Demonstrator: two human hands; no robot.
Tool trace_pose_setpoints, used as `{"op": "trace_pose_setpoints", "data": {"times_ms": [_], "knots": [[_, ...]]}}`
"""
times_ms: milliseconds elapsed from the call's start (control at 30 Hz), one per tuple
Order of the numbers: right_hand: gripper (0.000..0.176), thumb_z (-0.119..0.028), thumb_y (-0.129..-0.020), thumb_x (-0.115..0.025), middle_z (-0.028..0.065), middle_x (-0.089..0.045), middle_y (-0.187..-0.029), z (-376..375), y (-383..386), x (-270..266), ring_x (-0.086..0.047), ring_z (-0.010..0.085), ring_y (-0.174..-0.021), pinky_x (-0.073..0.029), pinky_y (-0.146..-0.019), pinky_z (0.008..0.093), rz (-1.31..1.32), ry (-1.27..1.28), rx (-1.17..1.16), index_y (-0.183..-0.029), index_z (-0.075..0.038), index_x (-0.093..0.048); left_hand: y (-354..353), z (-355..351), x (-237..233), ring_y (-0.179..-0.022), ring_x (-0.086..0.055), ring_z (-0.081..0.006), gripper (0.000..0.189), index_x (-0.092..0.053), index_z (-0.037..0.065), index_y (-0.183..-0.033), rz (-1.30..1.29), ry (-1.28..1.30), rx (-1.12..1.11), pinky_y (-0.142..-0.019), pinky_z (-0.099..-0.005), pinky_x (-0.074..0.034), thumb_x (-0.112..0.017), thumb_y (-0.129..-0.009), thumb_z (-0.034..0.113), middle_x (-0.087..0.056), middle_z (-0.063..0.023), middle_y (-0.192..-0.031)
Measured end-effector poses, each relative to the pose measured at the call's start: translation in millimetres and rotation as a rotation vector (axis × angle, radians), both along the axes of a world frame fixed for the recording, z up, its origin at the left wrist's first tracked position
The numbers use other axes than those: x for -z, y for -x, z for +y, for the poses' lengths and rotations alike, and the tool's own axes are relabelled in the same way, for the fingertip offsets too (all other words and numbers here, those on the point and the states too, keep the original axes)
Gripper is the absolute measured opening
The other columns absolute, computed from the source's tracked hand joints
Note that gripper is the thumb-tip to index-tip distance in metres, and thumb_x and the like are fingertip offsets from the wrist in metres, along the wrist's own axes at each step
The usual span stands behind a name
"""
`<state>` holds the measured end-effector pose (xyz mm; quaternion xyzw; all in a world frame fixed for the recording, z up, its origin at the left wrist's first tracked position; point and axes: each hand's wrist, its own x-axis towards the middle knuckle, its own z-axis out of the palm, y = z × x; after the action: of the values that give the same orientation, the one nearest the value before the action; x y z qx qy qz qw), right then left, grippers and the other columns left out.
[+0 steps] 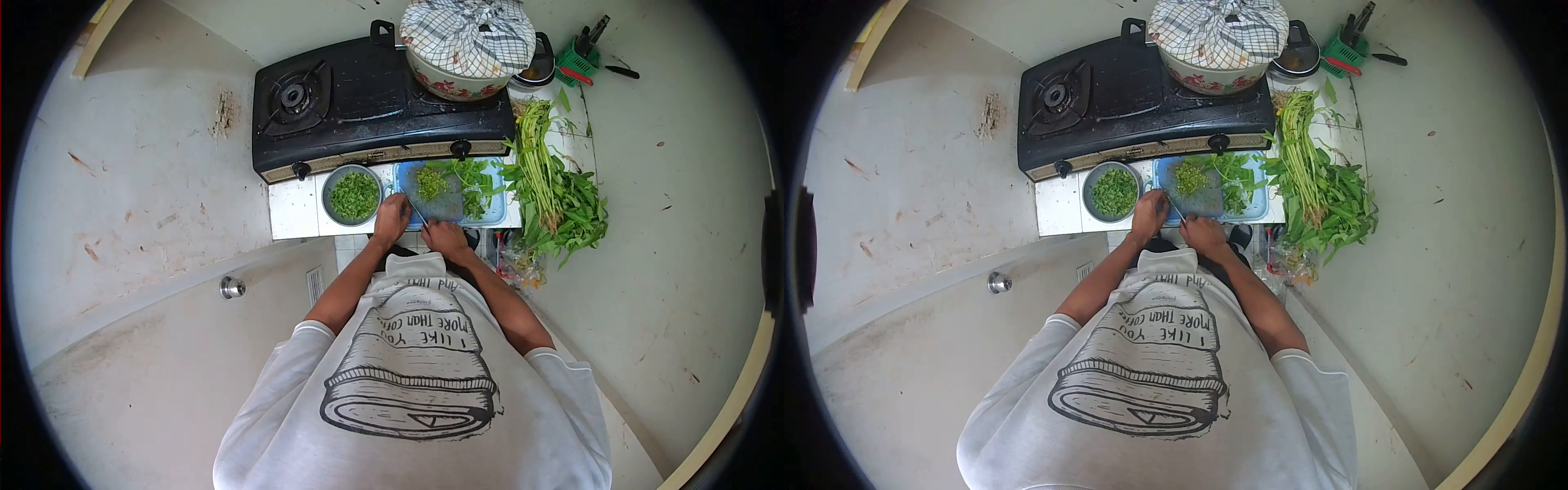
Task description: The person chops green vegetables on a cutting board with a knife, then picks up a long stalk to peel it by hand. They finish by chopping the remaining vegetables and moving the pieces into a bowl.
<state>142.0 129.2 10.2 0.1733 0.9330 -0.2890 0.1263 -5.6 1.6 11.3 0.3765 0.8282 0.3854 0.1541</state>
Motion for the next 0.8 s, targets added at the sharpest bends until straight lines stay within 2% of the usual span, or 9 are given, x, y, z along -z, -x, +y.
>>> {"op": "trace_pose_setpoints", "data": {"times_ms": [467,633,800], "knots": [[0.04,-0.036,-0.102,-0.052,0.0259,-0.073,-0.085,0.5,16.1,9.6,-0.073,0.0441,-0.081,-0.059,-0.075,0.055,0.01,0.009,-0.01,-0.098,0.001,-0.067,-1.0,1.2,4.9,-0.085,-0.063,-0.0418,0.009,-0.06,-0.001,-0.088,0.017,-0.028,-0.011,-0.077,-0.0481,-0.051,-0.066,-0.081,-0.002,-0.064,-0.02,-0.086],[0.039,-0.035,-0.102,-0.053,0.0258,-0.074,-0.088,1.7,8.6,4.1,-0.074,0.0428,-0.085,-0.059,-0.078,0.0547,-0.017,0.01,-0.011,-0.098,0.001,-0.067,-3.3,1.1,4.1,-0.086,-0.064,-0.0418,0.01,-0.06,-0.001,-0.088,-0.011,-0.024,-0.057,-0.076,-0.0472,-0.051,-0.066,-0.081,-0.003,-0.064,-0.0204,-0.087],[0.037,-0.034,-0.1,-0.055,0.0254,-0.074,-0.085,5.1,-8.8,-1.8,-0.074,0.0427,-0.082,-0.059,-0.077,0.0546,-0.027,0.023,-0.031,-0.097,0.001,-0.067,-4.4,1.3,10.3,-0.087,-0.065,-0.0417,0.011,-0.06,-0.001,-0.089,0.01,-0.026,-0.066,-0.076,-0.0465,-0.051,-0.067,-0.08,-0.003,-0.065,-0.0204,-0.088]]}}
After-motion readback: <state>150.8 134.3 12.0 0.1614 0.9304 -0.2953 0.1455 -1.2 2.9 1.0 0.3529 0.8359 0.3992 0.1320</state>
